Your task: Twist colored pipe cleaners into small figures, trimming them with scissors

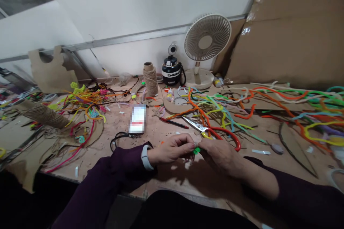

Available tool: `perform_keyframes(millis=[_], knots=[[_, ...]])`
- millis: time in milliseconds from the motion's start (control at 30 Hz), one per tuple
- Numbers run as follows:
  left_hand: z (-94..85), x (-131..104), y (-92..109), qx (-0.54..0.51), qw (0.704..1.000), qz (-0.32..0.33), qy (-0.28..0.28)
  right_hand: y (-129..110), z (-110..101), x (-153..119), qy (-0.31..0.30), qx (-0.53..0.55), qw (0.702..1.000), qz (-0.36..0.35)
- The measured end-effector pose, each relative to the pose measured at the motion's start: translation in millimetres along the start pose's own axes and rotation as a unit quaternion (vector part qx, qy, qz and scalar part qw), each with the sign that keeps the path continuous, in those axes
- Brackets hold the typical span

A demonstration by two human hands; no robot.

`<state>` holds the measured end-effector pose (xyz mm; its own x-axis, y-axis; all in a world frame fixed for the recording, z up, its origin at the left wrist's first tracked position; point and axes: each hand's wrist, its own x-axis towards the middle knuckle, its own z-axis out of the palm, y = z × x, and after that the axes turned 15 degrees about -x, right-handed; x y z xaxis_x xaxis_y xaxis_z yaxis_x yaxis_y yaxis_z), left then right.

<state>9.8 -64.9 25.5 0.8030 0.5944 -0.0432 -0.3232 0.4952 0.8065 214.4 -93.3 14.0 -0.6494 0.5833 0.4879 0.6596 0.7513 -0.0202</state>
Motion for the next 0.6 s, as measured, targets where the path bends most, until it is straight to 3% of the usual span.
perform_keyframes(millis=[100, 267, 433, 600], knots=[[-2.4, 0.1, 1.9, -0.016, 0.999, -0.032, -0.011, 0.9, -0.4, -2.3, -0.059, 0.028, 0.998, 0.020], [-2.0, -1.6, 4.1, 0.001, 0.998, -0.049, -0.037, -0.6, -5.8, 0.0, -0.022, 0.051, 0.998, 0.004], [1.3, -3.6, 5.9, 0.138, 0.989, 0.051, -0.033, -6.2, -20.3, 8.8, -0.072, 0.183, 0.979, 0.046], [-1.9, -6.7, 17.5, 0.316, 0.934, 0.125, -0.109, -12.9, -40.3, 18.1, -0.150, 0.302, 0.937, 0.094]])
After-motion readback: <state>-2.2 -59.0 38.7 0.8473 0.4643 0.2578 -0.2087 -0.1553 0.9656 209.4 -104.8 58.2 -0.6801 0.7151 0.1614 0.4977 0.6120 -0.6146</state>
